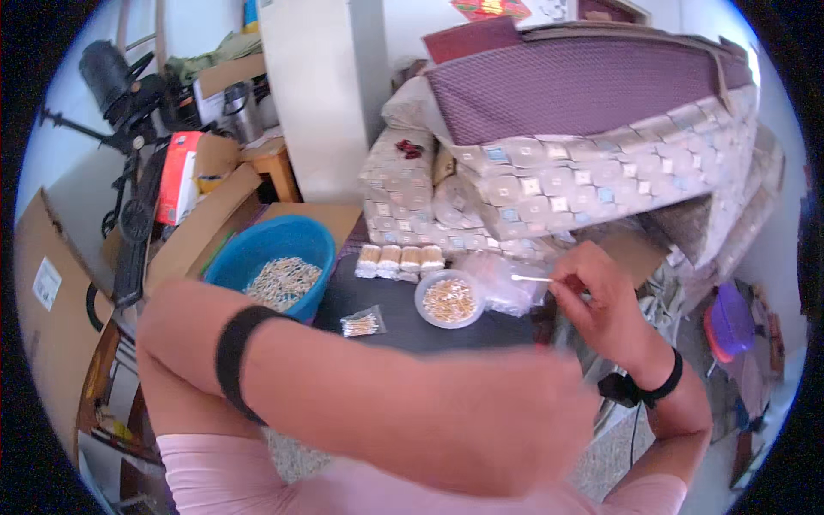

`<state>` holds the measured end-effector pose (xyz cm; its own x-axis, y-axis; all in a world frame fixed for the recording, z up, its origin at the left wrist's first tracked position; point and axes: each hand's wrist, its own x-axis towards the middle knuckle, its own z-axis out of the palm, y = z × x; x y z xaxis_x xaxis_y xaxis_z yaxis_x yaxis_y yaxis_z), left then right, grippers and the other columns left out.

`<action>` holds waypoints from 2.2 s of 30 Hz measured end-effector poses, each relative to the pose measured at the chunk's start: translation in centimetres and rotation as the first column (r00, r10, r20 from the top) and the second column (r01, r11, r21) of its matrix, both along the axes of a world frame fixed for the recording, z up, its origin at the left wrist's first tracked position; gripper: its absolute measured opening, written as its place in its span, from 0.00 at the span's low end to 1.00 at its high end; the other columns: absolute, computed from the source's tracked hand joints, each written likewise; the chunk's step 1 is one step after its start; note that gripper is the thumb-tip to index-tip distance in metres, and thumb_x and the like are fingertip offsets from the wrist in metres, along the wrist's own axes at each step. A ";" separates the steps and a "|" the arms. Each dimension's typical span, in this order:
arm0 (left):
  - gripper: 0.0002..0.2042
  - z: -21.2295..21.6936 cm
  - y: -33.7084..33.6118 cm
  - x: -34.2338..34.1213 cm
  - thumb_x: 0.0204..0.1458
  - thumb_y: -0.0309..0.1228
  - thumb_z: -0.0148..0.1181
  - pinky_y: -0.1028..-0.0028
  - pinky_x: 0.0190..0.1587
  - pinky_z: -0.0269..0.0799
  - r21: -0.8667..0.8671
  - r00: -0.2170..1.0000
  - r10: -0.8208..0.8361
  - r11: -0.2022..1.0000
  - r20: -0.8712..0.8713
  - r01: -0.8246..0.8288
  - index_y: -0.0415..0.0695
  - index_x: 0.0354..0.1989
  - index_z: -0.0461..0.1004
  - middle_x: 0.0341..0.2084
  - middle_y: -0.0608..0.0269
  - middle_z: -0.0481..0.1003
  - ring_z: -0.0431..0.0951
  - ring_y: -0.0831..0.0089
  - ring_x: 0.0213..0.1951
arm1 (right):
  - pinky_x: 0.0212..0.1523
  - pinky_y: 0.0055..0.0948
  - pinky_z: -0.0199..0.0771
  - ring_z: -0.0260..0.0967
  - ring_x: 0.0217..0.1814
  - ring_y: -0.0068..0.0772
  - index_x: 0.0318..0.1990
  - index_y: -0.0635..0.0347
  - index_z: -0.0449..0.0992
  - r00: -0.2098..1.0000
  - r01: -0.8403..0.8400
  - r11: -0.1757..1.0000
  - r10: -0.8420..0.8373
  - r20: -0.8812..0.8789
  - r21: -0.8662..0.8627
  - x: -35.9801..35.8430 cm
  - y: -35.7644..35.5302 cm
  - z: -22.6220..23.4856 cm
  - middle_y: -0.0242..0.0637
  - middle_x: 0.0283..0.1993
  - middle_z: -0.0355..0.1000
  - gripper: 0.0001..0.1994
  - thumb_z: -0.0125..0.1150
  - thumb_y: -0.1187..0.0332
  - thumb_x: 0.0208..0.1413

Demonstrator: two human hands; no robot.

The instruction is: The person is sorting and packing cotton swabs into small plastic bags.

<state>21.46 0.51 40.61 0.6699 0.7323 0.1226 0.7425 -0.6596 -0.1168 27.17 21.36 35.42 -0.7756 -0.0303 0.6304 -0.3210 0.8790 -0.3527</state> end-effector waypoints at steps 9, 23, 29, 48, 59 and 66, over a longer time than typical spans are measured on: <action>0.10 0.6 1.3 -8.6 0.51 0.36 0.61 0.62 0.41 0.64 0.315 0.862 0.439 0.805 0.252 -0.502 0.43 0.35 0.75 0.31 0.58 0.73 0.72 0.57 0.36 | 0.31 0.36 0.69 0.68 0.31 0.45 0.33 0.60 0.70 0.985 -0.064 0.988 0.085 -0.152 0.137 0.1 0.5 0.4 0.41 0.30 0.66 0.08 0.62 0.78 0.46; 0.07 -3.2 3.6 -11.0 0.51 0.34 0.59 0.62 0.41 0.64 0.065 0.783 0.515 0.820 0.347 -0.568 0.43 0.30 0.72 0.25 0.59 0.72 0.73 0.58 0.33 | 0.29 0.31 0.71 0.71 0.30 0.36 0.36 0.61 0.72 0.990 -0.095 0.993 0.087 -0.110 -0.067 -1.7 0.6 -1.2 0.40 0.32 0.67 0.07 0.63 0.76 0.50; 0.07 -3.7 3.5 -11.5 0.48 0.33 0.61 0.61 0.41 0.64 0.247 0.808 0.526 0.773 0.265 -0.585 0.45 0.28 0.71 0.24 0.62 0.70 0.72 0.59 0.33 | 0.29 0.28 0.70 0.70 0.29 0.32 0.36 0.60 0.73 0.989 -0.131 0.982 0.119 -0.093 -0.133 -2.8 0.8 -1.9 0.39 0.31 0.68 0.07 0.64 0.75 0.50; 0.06 -5.1 3.1 -12.1 0.46 0.29 0.64 0.63 0.39 0.65 0.345 0.798 0.360 0.759 0.483 -0.552 0.46 0.30 0.73 0.26 0.62 0.72 0.72 0.60 0.34 | 0.28 0.23 0.70 0.69 0.30 0.26 0.33 0.61 0.74 0.987 -0.155 0.952 0.137 -0.087 -0.263 -5.2 0.2 -4.5 0.36 0.33 0.67 0.04 0.63 0.76 0.51; 0.03 -8.1 2.9 -13.6 0.50 0.28 0.59 0.63 0.36 0.68 0.187 0.687 0.387 0.775 0.615 -0.604 0.43 0.32 0.75 0.27 0.58 0.74 0.75 0.58 0.32 | 0.30 0.22 0.71 0.69 0.31 0.24 0.35 0.61 0.73 0.986 -0.159 0.951 0.137 -0.099 -0.264 -5.3 0.6 -4.1 0.35 0.34 0.67 0.05 0.62 0.77 0.52; 0.07 -12.2 4.1 -13.0 0.51 0.31 0.62 0.71 0.32 0.68 -0.271 0.371 0.509 0.801 0.776 -0.533 0.40 0.31 0.74 0.25 0.60 0.74 0.74 0.72 0.28 | 0.35 0.20 0.70 0.68 0.35 0.16 0.38 0.62 0.72 0.959 -0.243 0.826 0.283 0.002 -0.509 -6.1 0.2 -6.3 0.30 0.34 0.71 0.05 0.60 0.77 0.55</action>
